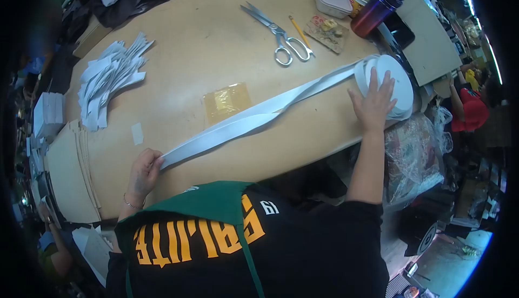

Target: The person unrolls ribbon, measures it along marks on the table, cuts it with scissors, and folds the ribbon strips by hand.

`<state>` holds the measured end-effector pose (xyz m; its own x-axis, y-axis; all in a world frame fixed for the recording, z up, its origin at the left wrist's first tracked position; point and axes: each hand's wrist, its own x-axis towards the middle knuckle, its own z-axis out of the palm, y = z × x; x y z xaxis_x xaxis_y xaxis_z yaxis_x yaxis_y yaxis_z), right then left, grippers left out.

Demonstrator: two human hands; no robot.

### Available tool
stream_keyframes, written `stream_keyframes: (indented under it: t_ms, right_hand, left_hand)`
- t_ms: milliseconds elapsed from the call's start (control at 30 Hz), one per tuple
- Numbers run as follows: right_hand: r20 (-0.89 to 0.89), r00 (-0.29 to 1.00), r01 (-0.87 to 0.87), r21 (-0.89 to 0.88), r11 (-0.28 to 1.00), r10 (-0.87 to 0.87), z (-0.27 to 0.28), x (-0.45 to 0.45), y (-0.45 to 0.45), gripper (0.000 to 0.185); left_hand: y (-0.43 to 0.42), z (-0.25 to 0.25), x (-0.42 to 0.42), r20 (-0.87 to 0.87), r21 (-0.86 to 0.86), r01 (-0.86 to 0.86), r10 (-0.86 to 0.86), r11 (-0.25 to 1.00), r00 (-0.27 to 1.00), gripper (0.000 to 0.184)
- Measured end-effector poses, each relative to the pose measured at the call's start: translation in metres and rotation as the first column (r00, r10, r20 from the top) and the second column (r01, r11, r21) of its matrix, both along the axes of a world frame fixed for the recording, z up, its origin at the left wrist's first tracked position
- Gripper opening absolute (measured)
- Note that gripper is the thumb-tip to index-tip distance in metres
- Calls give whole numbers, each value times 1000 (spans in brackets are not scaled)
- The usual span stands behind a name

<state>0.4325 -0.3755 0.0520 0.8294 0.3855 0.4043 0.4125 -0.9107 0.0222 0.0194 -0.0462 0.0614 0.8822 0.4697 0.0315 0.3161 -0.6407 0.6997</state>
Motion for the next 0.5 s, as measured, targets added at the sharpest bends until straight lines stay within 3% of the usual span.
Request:
stream_keyframes:
  t_ms: [100,133,267,300,367,400,433,467,500]
  right_hand:
    - [56,996,71,-147,987,-64,-63,60,-41,68]
    - [107,993,-28,-123,992,41,-72,70,-55,70]
    - [41,999,30,12,999,-31,-30,23,-5,74]
    - [-55,977,-201,97,975,207,-17,-10,36,72]
    - [-184,748,-570,317,758,638,4,-92,116,69]
    - [-207,490,-740,414,530,847,14,-139,153,67]
    - [-218,291,-849,391,356,932,24,-178,182,66]
    - [-241,184,-845,456,278,953,18,-206,204,65]
    - [-305,156,-809,506,299,939,16,-222,221,51]
  left_hand:
    - [5,5,-4,12,43,-7,6,999,1000,3]
    - [6,5,-6,21,55,-11,10,998,1000,4]
    - [4,10,0,39,203,47,-56,978,998,5]
    - [3,10,2,42,255,58,-71,965,997,5]
    - [2,17,7,28,324,75,-88,943,996,5]
    - [2,22,8,13,362,90,-102,928,995,5]
    - [2,27,10,12,380,93,-106,920,994,5]
    - [3,32,13,12,399,96,-110,912,994,5]
    - [5,35,15,19,417,91,-109,904,994,6]
